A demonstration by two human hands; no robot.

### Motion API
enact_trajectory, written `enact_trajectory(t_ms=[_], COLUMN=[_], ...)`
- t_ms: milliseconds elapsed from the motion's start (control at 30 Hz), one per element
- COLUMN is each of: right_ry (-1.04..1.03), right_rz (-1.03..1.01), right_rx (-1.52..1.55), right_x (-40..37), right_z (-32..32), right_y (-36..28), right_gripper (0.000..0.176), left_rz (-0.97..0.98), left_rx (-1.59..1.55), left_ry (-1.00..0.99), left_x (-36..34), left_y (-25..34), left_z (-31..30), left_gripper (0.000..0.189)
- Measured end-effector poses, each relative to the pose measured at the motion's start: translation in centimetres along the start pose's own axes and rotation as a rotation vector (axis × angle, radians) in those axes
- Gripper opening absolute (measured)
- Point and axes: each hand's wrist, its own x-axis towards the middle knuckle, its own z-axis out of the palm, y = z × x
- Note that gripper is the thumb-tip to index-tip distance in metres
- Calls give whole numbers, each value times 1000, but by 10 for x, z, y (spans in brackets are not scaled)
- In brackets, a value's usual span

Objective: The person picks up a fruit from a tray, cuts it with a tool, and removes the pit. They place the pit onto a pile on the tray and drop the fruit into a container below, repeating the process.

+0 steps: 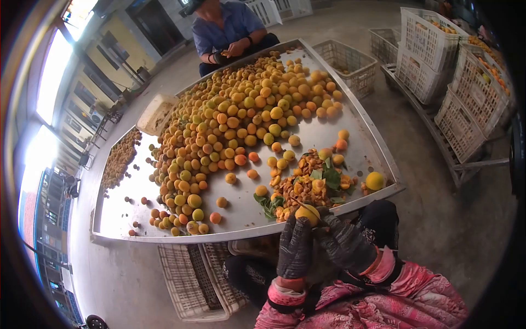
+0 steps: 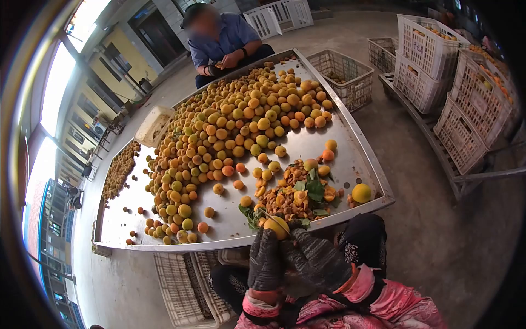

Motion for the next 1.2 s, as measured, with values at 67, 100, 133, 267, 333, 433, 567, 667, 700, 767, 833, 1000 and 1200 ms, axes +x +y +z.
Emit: enact_trajectory(t_ms=[67,100,133,267,333,433,567,667,700,767,833,1000,1200], right_ry=[-99,-97,-88,-248,-44,113,-116,-163,-163,-258,-258,-481,-477], right_rz=[-30,-28,-167,291,113,91,391,156,156,215,273,490,429], right_rx=[139,138,39,462,213,198,595,365,366,313,565,1012,899], right_x=[9,11,11,9,4,10,7,4,5,7,9,21,23], right_z=[-18,-20,-22,-5,8,5,-3,-9,-10,-14,-13,-31,-26], right_y=[5,10,14,2,-7,-16,2,14,13,10,10,17,18], right_gripper=[26,26,27,29,30,29,34,34,34,33,31,31,34], left_rz=[5,9,9,61,123,129,27,-30,-16,10,34,76,49], left_rx=[-68,-135,-135,-159,-202,-149,-92,-72,4,-59,-123,18,-80], left_ry=[-44,-93,-94,-22,25,89,-90,-135,-109,-93,-70,-251,-38], left_x=[0,0,-1,-4,-3,-4,3,5,5,1,-2,-1,-5], left_y=[13,18,20,10,2,2,20,20,18,16,18,35,29], left_z=[0,1,1,6,15,20,6,-3,-6,-3,-4,-8,8], left_gripper=[37,37,37,36,35,36,32,33,34,36,37,42,43])
